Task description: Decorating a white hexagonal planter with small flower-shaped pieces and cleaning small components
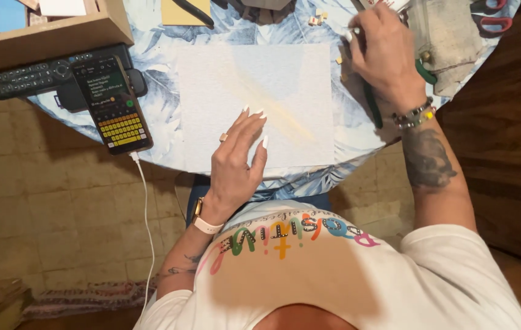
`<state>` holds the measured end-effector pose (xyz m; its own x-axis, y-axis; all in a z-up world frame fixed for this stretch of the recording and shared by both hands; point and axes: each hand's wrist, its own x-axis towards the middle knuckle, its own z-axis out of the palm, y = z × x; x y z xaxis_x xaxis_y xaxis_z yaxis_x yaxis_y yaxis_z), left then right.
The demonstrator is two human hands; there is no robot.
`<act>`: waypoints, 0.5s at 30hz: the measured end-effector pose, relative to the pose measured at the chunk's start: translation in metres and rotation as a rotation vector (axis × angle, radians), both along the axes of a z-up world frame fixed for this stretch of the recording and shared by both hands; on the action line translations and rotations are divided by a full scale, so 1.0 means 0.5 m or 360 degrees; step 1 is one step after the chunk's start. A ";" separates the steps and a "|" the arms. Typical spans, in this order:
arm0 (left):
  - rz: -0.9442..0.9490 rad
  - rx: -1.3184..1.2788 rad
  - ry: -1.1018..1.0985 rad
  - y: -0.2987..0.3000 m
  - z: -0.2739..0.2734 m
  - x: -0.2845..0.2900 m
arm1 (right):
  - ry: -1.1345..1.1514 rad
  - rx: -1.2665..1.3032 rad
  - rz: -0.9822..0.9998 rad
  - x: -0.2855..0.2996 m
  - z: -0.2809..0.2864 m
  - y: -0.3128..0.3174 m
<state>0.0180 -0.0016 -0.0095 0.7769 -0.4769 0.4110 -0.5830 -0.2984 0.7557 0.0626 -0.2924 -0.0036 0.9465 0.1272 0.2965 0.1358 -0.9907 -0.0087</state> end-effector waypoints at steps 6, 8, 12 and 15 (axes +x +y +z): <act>0.0009 0.0004 -0.0011 0.001 -0.001 -0.001 | -0.0112 -0.0227 0.0067 0.066 -0.041 0.002; 0.0019 0.0006 -0.0038 -0.003 0.002 -0.002 | -0.0080 -0.0231 0.0038 0.078 -0.051 0.005; 0.0064 -0.0035 -0.0122 -0.002 -0.004 0.002 | 0.0068 -0.0264 -0.0075 0.105 -0.067 0.006; 0.0130 -0.0147 -0.0131 -0.001 0.020 0.002 | 0.0199 -0.0295 -0.0147 0.092 -0.072 -0.007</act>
